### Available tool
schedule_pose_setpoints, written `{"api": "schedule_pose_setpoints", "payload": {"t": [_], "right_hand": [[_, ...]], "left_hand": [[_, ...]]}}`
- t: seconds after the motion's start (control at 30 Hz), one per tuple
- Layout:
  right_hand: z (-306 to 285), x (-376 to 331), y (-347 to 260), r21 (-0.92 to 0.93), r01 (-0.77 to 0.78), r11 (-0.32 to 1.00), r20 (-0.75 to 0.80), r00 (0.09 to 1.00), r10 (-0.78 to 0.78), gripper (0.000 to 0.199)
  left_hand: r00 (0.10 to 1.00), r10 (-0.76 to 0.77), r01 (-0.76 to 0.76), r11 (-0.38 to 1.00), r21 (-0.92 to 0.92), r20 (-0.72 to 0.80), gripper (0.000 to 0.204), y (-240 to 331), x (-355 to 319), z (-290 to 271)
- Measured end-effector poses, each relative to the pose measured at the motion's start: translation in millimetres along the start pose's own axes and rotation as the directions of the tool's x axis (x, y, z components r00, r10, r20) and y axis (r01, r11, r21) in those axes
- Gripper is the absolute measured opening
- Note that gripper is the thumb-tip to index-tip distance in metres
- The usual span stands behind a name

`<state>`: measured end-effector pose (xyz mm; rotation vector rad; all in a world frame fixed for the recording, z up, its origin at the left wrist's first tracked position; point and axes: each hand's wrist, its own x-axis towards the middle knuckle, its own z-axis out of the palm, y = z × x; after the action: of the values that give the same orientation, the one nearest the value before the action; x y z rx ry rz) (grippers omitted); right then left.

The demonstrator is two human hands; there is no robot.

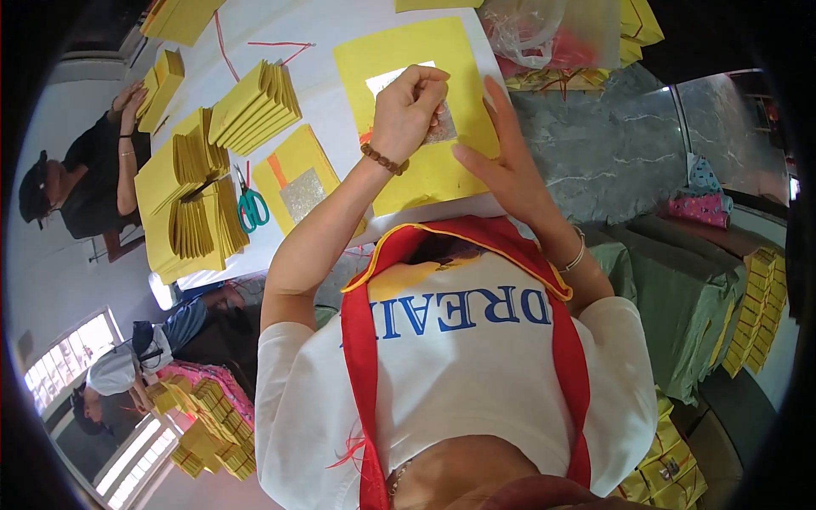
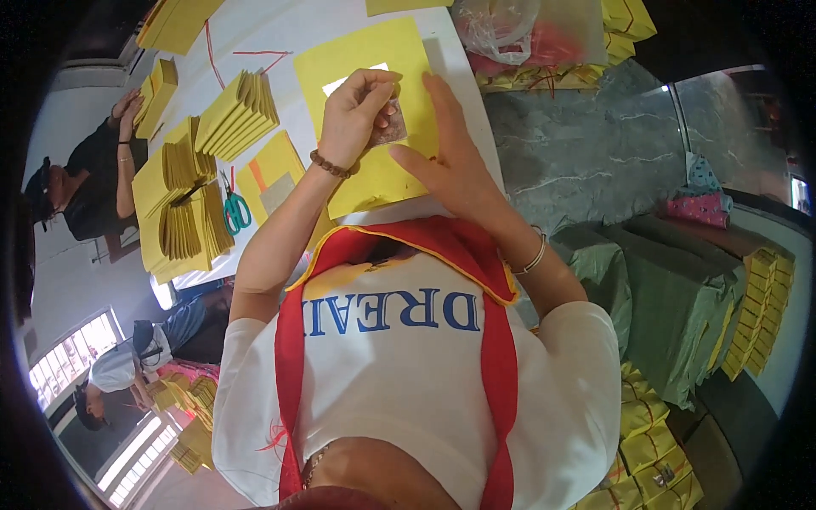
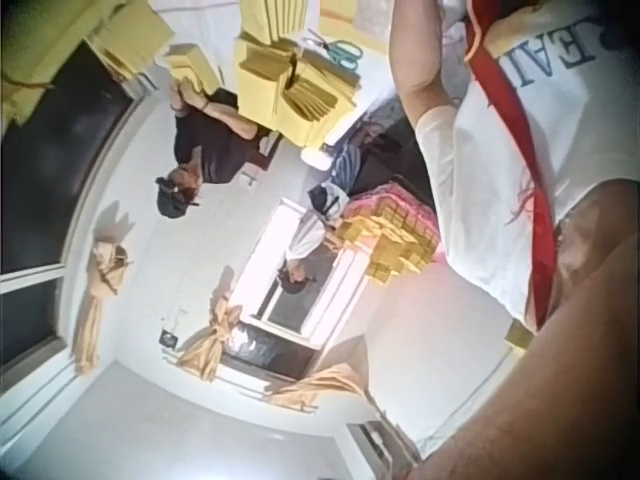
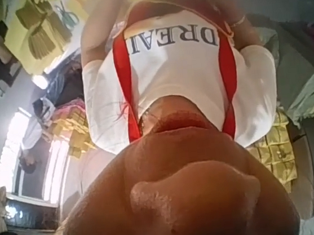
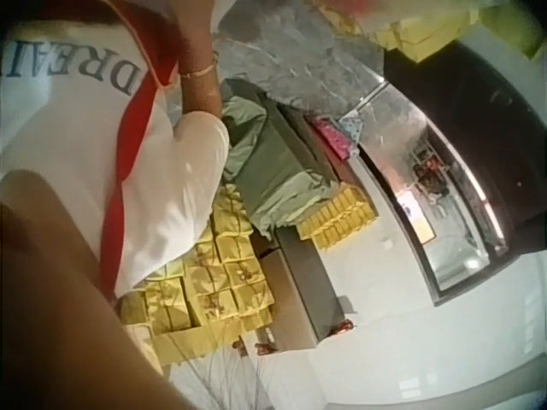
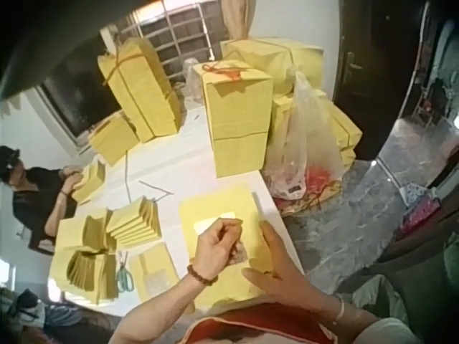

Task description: Folding and stacking yellow sheets of paper with silver foil centers.

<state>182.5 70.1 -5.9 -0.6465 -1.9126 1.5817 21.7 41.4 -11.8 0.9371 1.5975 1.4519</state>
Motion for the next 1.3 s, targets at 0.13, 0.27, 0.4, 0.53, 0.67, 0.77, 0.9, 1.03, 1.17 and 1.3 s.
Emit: {"api": "schedule_pose_setpoints", "payload": {"t": [0.13,0.27,0.4,0.53,0.67,0.77,0.9,1.03,1.17,1.3], "right_hand": [[-7,0,-6,0.432,-0.074,0.899,-0.127,0.982,0.141,0.077],[-15,-4,17,0.245,-0.110,0.963,-0.157,0.976,0.152,0.075],[-10,-7,5,0.243,-0.179,0.953,-0.021,0.982,0.190,0.071],[-9,-9,-1,0.080,-0.128,0.989,0.013,0.992,0.127,0.066],[-8,-7,-16,-0.231,0.011,0.973,0.207,0.978,0.038,0.061],[-7,-6,-17,0.010,-0.033,0.999,0.110,0.993,0.032,0.059],[-14,-9,12,0.349,-0.163,0.923,-0.096,0.973,0.208,0.058],[-19,-13,19,0.327,-0.355,0.876,0.072,0.933,0.352,0.050],[-12,-12,7,0.350,-0.324,0.879,0.046,0.943,0.329,0.057],[-11,-6,14,0.248,-0.190,0.950,0.040,0.982,0.185,0.062]], "left_hand": [[1.000,-0.025,0.025,1.000,-0.007,0.006,0.018,0,1,-1],[0.999,-0.041,0.041,0.999,-0.015,0.011,0.018,2,1,0],[1.000,-0.030,0.030,1.000,-0.002,0.009,0.018,2,1,-1],[1.000,-0.005,0.005,1.000,0.008,0.007,0.018,2,1,-1],[0.998,-0.068,0.068,0.992,-0.106,0.007,0.017,4,1,-1],[0.998,-0.064,0.064,0.992,-0.110,0.006,0.017,2,1,-1],[0.999,-0.042,0.043,0.994,-0.096,0.012,0.017,0,1,0],[0.999,-0.042,0.043,0.998,-0.037,0.017,0.016,1,2,-1],[1.000,0.002,-0.002,1.000,0.008,0.006,0.017,-5,3,-2],[0.998,-0.049,0.047,0.998,0.031,0.049,0.020,0,3,-4]]}}
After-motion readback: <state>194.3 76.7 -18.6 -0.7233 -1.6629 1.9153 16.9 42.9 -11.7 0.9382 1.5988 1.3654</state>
